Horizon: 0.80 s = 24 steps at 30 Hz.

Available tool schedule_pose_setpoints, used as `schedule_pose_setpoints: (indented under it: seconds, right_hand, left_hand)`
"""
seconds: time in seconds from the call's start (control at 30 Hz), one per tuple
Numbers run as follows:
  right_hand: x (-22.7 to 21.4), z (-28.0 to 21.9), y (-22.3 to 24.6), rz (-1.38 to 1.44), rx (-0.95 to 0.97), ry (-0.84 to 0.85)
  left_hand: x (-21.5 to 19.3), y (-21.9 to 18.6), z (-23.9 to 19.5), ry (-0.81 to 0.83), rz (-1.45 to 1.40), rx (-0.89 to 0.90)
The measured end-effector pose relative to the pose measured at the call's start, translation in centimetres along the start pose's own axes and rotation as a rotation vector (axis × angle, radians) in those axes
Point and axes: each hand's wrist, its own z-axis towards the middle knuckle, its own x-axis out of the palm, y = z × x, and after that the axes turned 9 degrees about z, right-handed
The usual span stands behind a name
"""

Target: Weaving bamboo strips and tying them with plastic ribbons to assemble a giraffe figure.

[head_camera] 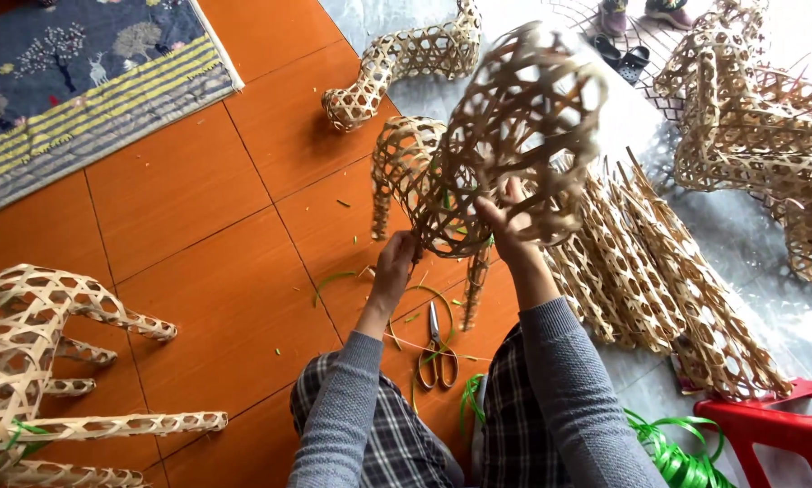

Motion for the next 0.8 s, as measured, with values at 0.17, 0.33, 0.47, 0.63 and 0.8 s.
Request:
schedule_pose_setpoints:
  seconds: [0.17,0.33,0.47,0.63,0.8]
  right_hand:
    - [1.0,-1.4,3.1,0.075,0.038,0.025]
    - [2.2,-4.3,5.2,0.149,0.124,0.062]
    - [2.8,-4.7,7.5,0.218,0.141,0.081]
    - [2.6,-3.7,9.0,0.309,0.116,0.088]
    - [0.4,-4.3,4.8,0.413,-0.369,0.255]
  left_hand:
    - [0.4,-9.5,-2.7,0.015,0.061,-0.074]
    - [-0.1,0.7,0.0,-0.071,0.007,-0.148]
    - [0.2,-2.4,-0.9,-0.213,-0.061,-0.205]
    - [-0.9,2.3,1.3,-0.249,-0.085,-0.056]
    - [-1.5,2.5,1.8,-0.278,-0.098,-0.063]
